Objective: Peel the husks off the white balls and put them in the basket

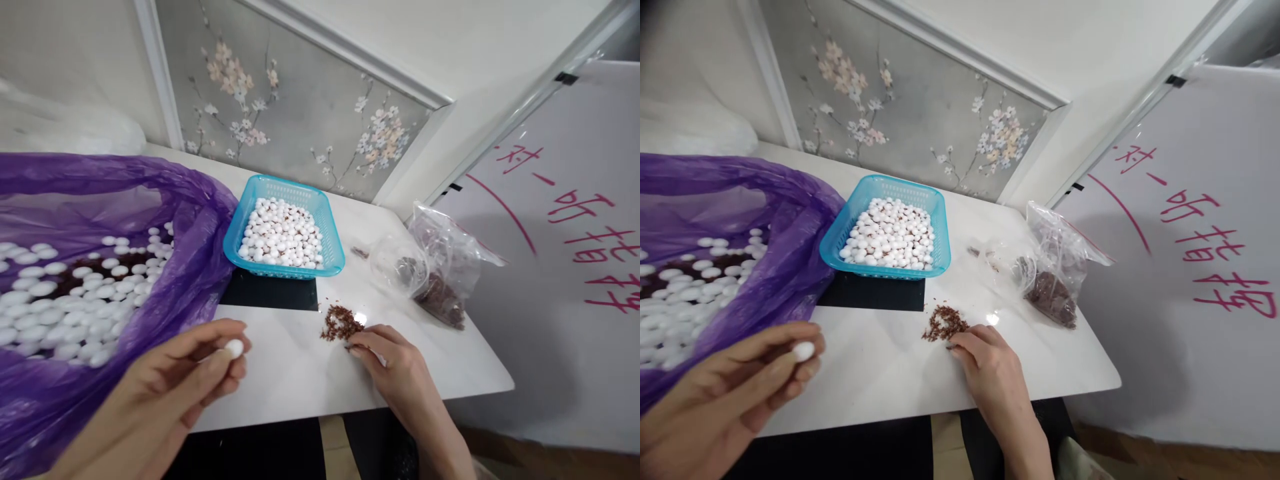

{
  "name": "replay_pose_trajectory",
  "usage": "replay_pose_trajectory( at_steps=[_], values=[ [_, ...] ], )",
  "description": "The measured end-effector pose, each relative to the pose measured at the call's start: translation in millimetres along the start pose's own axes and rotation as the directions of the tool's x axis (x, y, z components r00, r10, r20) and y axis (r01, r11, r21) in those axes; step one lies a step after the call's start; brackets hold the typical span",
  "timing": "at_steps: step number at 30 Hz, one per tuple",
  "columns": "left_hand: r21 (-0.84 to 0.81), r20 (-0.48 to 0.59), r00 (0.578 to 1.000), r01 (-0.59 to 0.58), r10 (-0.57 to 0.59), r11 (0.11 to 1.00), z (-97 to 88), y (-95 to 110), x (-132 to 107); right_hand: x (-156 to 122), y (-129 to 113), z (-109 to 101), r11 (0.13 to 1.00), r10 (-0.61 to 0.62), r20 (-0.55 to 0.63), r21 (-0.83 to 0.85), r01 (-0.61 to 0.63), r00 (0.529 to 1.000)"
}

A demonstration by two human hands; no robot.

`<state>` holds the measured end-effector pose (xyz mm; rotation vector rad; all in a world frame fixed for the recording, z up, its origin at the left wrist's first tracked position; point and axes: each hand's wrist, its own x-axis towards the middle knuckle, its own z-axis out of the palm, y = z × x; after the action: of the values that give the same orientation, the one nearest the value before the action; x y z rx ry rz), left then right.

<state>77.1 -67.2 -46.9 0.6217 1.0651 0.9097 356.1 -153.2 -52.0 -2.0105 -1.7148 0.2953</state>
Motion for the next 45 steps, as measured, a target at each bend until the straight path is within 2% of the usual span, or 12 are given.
replay_pose_trajectory(
  at_steps=[2, 4, 10, 12, 15, 18, 21, 24, 28, 32, 40, 45],
  values=[
    [0.0, 0.139, 0.988, 0.062, -0.061, 0.998, 26.4, 5.2, -7.0, -1.8, 2.0, 5.3, 1.0, -0.002, -0.004, -0.017, 0.002, 1.0],
    [-0.011, 0.215, 0.971, 0.107, -0.102, 0.994, 36.2, 4.3, -7.2, -3.4, 2.0, 10.4, 1.0, -0.009, -0.027, -0.009, 0.009, 1.0],
    [-0.1, 0.204, 0.964, 0.192, -0.169, 0.976, 30.5, 1.3, -0.8, -5.6, -11.6, 18.2, 0.982, -0.039, -0.235, 0.17, 0.08, 0.971],
    [-0.124, 0.199, 0.968, 0.177, -0.15, 0.976, 30.5, 1.0, -0.6, -4.0, -22.5, 20.3, 0.96, -0.008, -0.241, 0.27, 0.075, 0.97],
    [-0.122, 0.216, 0.971, 0.13, -0.101, 0.984, 31.7, 0.9, 0.2, 2.3, -43.8, 24.2, 0.903, -0.016, -0.18, 0.42, 0.092, 0.983],
    [-0.078, 0.28, 0.96, 0.046, -0.023, 0.996, 32.3, 2.7, 2.4, 10.0, -66.9, 27.9, 0.789, -0.104, -0.143, 0.59, 0.169, 0.984],
    [-0.034, 0.35, 0.935, -0.046, 0.055, 0.998, 33.0, 5.5, 3.6, 14.5, -86.4, 31.6, 0.609, -0.133, -0.105, 0.776, 0.165, 0.986],
    [-0.014, 0.392, 0.917, -0.072, 0.072, 0.997, 34.0, 6.0, 3.1, 15.2, -99.0, 36.1, 0.461, -0.043, -0.031, 0.886, 0.047, 0.999],
    [-0.076, 0.385, 0.922, -0.003, 0.032, 0.997, 36.5, 0.5, 5.5, 17.1, -105.8, 42.4, 0.348, 0.056, 0.033, 0.936, -0.05, 0.998],
    [-0.131, 0.368, 0.929, 0.03, 0.021, 0.991, 44.3, -2.4, 14.5, 25.2, -106.2, 46.4, 0.333, 0.092, -0.006, 0.942, -0.025, 0.996],
    [-0.125, 0.363, 0.924, -0.076, 0.117, 0.989, 56.7, 5.2, 22.9, 40.6, -107.1, 45.4, 0.381, 0.1, -0.095, 0.923, 0.05, 0.99],
    [-0.112, 0.352, 0.929, -0.081, 0.116, 0.99, 60.2, 10.2, 23.1, 42.4, -109.0, 45.5, 0.414, 0.079, -0.148, 0.904, 0.103, 0.986]
  ],
)
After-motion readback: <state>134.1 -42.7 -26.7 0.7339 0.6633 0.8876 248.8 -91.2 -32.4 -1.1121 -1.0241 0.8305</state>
